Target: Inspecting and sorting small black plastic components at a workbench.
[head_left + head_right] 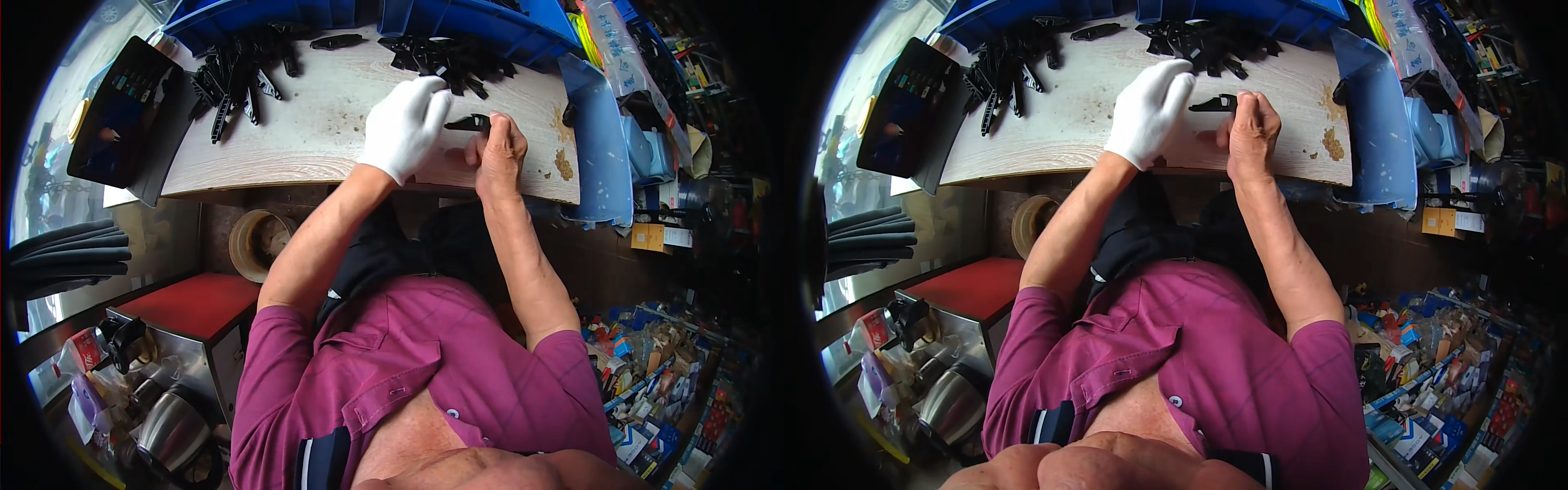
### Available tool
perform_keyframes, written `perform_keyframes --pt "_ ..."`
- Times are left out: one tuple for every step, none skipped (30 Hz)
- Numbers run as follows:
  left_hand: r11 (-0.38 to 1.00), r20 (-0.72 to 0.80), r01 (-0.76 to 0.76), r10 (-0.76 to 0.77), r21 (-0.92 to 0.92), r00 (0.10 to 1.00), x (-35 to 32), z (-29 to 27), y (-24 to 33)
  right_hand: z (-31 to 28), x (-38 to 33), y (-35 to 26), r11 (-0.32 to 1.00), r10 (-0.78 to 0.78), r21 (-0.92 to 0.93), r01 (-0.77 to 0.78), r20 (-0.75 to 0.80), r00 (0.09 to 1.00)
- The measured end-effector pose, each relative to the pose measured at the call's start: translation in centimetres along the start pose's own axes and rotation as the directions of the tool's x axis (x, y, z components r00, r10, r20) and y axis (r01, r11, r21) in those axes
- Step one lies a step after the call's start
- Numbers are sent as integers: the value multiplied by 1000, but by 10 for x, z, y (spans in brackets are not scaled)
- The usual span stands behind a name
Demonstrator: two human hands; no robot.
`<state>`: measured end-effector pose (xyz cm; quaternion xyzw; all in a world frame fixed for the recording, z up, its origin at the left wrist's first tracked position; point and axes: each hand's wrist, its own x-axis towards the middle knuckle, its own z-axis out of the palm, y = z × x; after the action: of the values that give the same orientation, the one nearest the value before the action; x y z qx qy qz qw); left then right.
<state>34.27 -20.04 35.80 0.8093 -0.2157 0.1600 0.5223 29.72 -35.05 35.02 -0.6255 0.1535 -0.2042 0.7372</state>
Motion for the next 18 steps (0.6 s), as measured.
perform_keyframes --pt "987 -52 15 -7 160 999 17 -10 -7 -6 2 -1 995 93 33 -92 -34 995" --pt "910 -190 -38 127 413 973 35 -23 -31 -2 0 -5 985 146 96 -146 7 989" --pt "817 -217 -15 170 576 961 53 -35 -52 -2 0 -10 968 195 151 -199 38 980" --pt "706 -150 13 133 708 980 70 -45 -71 -8 4 -9 971 188 138 -195 66 980" --pt "595 -80 30 57 803 995 81 -51 -80 -12 8 -11 973 181 137 -187 57 982" --pt "502 -4 17 -28 865 1000 91 -63 -102 -9 10 -14 971 207 114 -209 26 978" --pt "450 42 -40 6 892 999 94 -64 -106 -14 15 -17 970 229 90 -225 -30 973" --pt "453 71 -64 1 889 997 97 -66 -111 -18 23 -21 969 237 91 -228 -99 966" --pt "454 99 -86 -5 887 995 99 -67 -114 -25 32 -25 964 260 98 -246 -171 950" --pt "489 108 -94 0 867 994 98 -65 -109 -35 39 -31 968 247 100 -230 -236 940" --pt "526 125 -97 -19 845 992 96 -64 -103 -50 53 -32 970 244 95 -226 -311 918" --pt "553 135 -89 -44 829 990 92 -69 -100 -57 61 -36 979 202 96 -179 -360 911" --pt "589 128 -79 -42 805 991 90 -68 -99 -71 72 -40 982 188 86 -167 -416 890" --pt "595 130 -81 -39 800 991 87 -68 -98 -84 82 -41 989 148 64 -134 -511 847" --pt "739 91 -56 -8 672 996 82 -70 -95 -96 93 -38 994 110 43 -105 -596 796" --pt "856 48 -36 14 516 999 75 -71 -92 -102 96 -40 994 98 18 -112 -631 770" --pt "857 48 -37 14 514 999 69 -71 -87 -106 97 -38 994 97 16 -112 -633 768" --pt "924 -44 2 16 382 999 61 -74 -80 -97 92 -39 991 97 -22 -129 -544 834"
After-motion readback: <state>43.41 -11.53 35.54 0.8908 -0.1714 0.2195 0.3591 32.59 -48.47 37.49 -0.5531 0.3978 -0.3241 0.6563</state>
